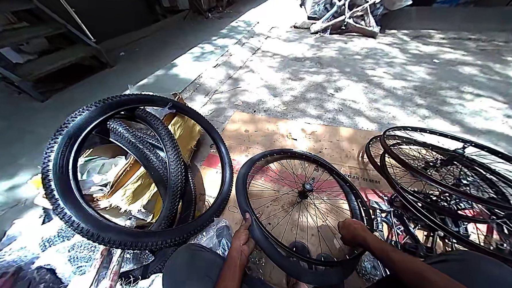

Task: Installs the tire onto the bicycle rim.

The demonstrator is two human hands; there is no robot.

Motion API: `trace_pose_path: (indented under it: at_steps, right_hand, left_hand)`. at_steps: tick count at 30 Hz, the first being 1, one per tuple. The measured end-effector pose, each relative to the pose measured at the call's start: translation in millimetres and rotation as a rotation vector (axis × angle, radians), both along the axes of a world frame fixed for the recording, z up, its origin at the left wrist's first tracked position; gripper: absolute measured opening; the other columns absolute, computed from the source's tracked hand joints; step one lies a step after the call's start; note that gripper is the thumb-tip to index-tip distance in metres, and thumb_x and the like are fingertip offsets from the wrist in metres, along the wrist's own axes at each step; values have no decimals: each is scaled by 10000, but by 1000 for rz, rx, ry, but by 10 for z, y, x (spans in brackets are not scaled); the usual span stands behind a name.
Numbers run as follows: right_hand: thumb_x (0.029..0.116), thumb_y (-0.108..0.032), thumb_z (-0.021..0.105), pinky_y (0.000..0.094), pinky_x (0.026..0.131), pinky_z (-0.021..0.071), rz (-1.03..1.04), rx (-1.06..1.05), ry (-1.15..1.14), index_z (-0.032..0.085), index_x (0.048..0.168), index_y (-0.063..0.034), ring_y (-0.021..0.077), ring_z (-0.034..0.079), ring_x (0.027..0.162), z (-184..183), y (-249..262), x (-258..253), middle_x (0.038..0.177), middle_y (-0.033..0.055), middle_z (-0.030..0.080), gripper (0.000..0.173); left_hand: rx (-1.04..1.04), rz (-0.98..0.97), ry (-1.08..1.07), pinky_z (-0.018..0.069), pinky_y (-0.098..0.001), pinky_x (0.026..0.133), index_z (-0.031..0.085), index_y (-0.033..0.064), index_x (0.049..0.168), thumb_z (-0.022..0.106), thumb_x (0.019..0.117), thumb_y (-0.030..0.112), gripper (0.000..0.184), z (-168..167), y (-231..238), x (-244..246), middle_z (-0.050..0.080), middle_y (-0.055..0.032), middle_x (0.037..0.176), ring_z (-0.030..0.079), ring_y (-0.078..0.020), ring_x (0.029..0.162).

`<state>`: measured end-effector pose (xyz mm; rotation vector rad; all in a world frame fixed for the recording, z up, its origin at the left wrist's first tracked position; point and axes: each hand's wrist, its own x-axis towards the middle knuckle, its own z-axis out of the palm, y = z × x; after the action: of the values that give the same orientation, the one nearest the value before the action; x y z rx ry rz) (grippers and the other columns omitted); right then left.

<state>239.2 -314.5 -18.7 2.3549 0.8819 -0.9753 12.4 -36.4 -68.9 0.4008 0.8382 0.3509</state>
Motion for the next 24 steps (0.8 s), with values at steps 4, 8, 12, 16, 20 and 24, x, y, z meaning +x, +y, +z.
trace_pose_path:
  at_steps: [4, 8, 12, 16, 20, 24]
  right_hand:
    - [922, -284, 658, 638, 895, 516, -100, 85, -23, 683, 1071, 28, 445, 652, 1124, 36, 123, -62, 1140, 262, 683, 346]
    - [1023, -335, 568, 623, 910, 500, -179, 419, 151, 708, 1128, -28, 406, 673, 1048, 29, 478, -52, 1073, 227, 708, 353]
    - [1041, -77, 512, 410, 777, 546, -633, 772, 607, 600, 1222, -3, 218, 628, 840, 131, 822, -437, 1007, 136, 626, 215]
    - [1010, 41, 530, 317, 780, 596, -801, 893, 869, 579, 1240, 38, 151, 689, 823, 136, 1059, -836, 1026, 114, 661, 236]
    - [1035, 2, 550, 331, 809, 625, -911, 962, 922, 609, 1262, 33, 183, 743, 855, 160, 1156, -1045, 1028, 133, 725, 237]
    - [1054, -79, 557, 296, 757, 601, -862, 926, 836, 638, 1179, -16, 136, 713, 818, 3, 1148, -1062, 967, 76, 715, 163]
  left_hand:
    - [-25, -19, 50, 590, -461, 827, 386, 79, 1483, 404, 1116, 278, 419, -129, -177, -116, 646, -205, 1218, 688, -303, 970]
    - [-90, 33, 132, 589, -470, 802, 433, 76, 1443, 448, 1101, 290, 404, -292, -258, -177, 644, -204, 1174, 680, -305, 943]
    - [-105, 29, 185, 593, -478, 807, 439, 48, 1422, 403, 1111, 357, 440, -451, -319, -247, 648, -214, 1195, 689, -319, 959]
    - [-153, 22, 136, 594, -491, 851, 436, 48, 1426, 382, 1114, 365, 448, -473, -333, -265, 656, -225, 1210, 696, -341, 1012]
    - [-150, 46, 91, 602, -454, 777, 404, 84, 1438, 371, 1120, 330, 403, -585, -400, -274, 653, -194, 1158, 695, -297, 896]
    - [-167, 54, 103, 591, -385, 682, 455, 90, 1385, 373, 1117, 348, 380, -661, -426, -218, 662, -166, 1104, 671, -241, 767]
